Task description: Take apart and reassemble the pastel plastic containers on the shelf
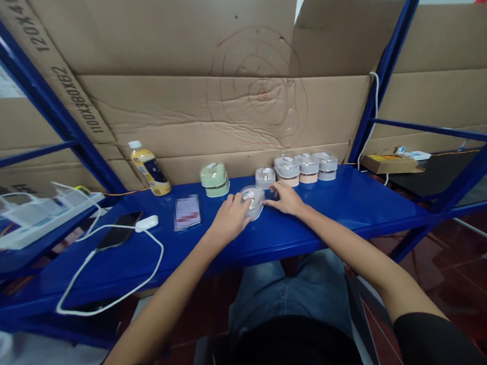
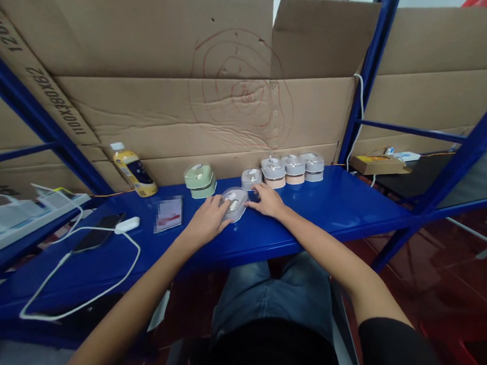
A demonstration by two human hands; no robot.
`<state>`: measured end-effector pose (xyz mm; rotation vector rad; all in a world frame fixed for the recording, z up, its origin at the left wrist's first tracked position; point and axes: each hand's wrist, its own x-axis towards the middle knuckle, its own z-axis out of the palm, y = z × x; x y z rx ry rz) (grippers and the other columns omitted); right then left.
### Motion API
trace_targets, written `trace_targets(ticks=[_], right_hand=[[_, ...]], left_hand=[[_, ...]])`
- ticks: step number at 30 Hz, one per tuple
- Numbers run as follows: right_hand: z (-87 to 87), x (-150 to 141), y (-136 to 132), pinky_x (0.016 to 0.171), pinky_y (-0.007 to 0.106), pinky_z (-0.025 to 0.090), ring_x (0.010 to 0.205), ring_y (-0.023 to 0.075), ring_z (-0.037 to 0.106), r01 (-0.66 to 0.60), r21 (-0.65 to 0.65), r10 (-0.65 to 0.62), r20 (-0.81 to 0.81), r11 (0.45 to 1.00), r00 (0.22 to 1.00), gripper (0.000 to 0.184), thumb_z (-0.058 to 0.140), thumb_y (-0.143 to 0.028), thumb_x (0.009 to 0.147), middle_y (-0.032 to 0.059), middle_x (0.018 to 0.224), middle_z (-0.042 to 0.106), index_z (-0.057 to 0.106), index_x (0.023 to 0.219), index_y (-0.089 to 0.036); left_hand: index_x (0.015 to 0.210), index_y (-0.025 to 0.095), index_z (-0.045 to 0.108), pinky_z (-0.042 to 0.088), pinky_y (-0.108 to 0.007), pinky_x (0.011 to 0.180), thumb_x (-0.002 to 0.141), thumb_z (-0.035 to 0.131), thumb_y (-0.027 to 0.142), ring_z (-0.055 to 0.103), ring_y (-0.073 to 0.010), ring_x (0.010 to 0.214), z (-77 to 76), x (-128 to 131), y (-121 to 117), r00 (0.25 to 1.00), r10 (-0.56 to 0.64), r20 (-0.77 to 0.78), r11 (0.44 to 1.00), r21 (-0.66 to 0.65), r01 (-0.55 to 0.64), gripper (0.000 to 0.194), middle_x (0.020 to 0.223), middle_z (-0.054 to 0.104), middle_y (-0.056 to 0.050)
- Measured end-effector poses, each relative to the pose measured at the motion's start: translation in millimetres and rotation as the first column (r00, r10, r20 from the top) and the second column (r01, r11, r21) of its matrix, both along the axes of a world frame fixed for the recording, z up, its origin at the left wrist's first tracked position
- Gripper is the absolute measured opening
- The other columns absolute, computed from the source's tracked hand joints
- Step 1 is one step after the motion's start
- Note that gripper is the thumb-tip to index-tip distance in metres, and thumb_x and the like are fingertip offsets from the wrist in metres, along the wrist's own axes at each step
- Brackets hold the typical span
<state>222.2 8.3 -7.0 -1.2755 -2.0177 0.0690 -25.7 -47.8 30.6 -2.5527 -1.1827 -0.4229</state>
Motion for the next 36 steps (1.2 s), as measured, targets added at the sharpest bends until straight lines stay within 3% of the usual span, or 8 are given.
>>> trace_targets(ticks=[6,12,18,23,25,28,32,36], right_hand=[[0.6,-4.5,-2.1,0.070,0.029,0.048,0.073,0.0158,0.061,0.002,-0.013,-0.002,0.050,1.000,0.999,0.023,0.077,-0.037,0.089,0.0048,0.091,0.069,0.068,0.096,-0.017],[1.2,3.9,3.2,0.068,0.028,0.047,0.072,0.0161,0.062,-0.003,-0.008,0.003,-0.005,1.000,1.000,0.016,0.073,-0.033,0.090,0.0041,0.086,0.070,0.069,0.093,-0.017],[2.1,4.2,3.0,0.068,0.027,0.047,0.071,0.0158,0.063,-0.025,-0.046,0.023,-0.045,0.999,0.999,0.015,0.073,-0.032,0.089,0.0036,0.084,0.071,0.069,0.091,-0.018],[3.8,3.3,0.9,0.067,0.027,0.046,0.069,0.0149,0.062,-0.039,-0.072,0.035,-0.058,0.997,0.998,0.014,0.073,-0.031,0.089,0.0030,0.082,0.071,0.069,0.089,-0.017],[4.1,3.5,0.8,0.068,0.027,0.046,0.069,0.0147,0.061,-0.043,-0.070,0.039,-0.058,0.997,0.998,0.014,0.073,-0.030,0.089,0.0029,0.081,0.071,0.069,0.088,-0.017],[4.2,3.7,1.0,0.068,0.027,0.046,0.069,0.0143,0.061,-0.047,-0.084,0.042,-0.065,0.995,0.997,0.014,0.072,-0.031,0.090,0.0030,0.082,0.072,0.070,0.088,-0.017],[5.8,3.2,-0.2,0.068,0.027,0.045,0.069,0.0139,0.060,-0.042,-0.102,0.036,-0.062,0.994,0.997,0.014,0.072,-0.031,0.091,0.0028,0.082,0.072,0.070,0.088,-0.017],[8.7,2.7,-2.8,0.069,0.028,0.046,0.070,0.0146,0.061,-0.039,-0.108,0.033,-0.052,0.993,0.998,0.015,0.071,-0.031,0.092,0.0029,0.082,0.072,0.070,0.087,-0.017]], left_hand=[[0.130,0.021,0.063,0.055,-0.049,0.083,0.095,0.066,0.045,0.058,-0.0417,0.110,-2.8,17.3,-1.8,0.964,0.264,0.036,0.964,0.014,-0.264,0.043,0.125,0.055,-0.022],[0.138,0.015,0.057,0.055,-0.047,0.081,0.099,0.057,0.031,0.062,-0.0425,0.110,-2.2,38.5,47.6,0.937,0.349,0.015,0.936,-0.055,-0.348,0.043,0.132,0.052,-0.027],[0.140,0.011,0.057,0.051,-0.048,0.090,0.097,0.044,0.012,0.060,-0.0406,0.116,1.9,48.0,104.7,0.949,0.311,-0.051,0.949,-0.028,-0.313,0.045,0.132,0.057,-0.028],[0.136,0.010,0.058,0.039,-0.050,0.109,0.097,0.045,0.017,0.051,-0.0386,0.128,15.8,41.2,119.0,0.978,0.210,-0.013,0.975,0.079,-0.208,0.042,0.129,0.060,-0.025],[0.135,0.009,0.057,0.039,-0.051,0.109,0.097,0.046,0.022,0.051,-0.0396,0.129,22.4,34.2,122.4,0.969,0.232,0.088,0.958,0.150,-0.243,0.042,0.130,0.059,-0.025],[0.141,0.006,0.050,0.039,-0.057,0.109,0.094,0.056,0.037,0.048,-0.0451,0.132,27.3,21.9,133.2,0.832,0.441,0.336,0.847,0.150,-0.509,0.057,0.140,0.053,-0.029],[0.153,0.003,0.034,0.043,-0.064,0.106,0.078,0.075,0.062,0.046,-0.0529,0.135,21.1,7.2,155.1,0.545,0.686,0.481,0.672,-0.132,-0.729,0.103,0.153,0.039,-0.036],[0.151,0.004,0.034,0.051,-0.056,0.098,0.076,0.080,0.053,0.056,-0.0473,0.127,13.1,-3.1,166.2,0.501,0.699,0.511,0.669,-0.219,-0.710,0.101,0.144,0.049,-0.033]])
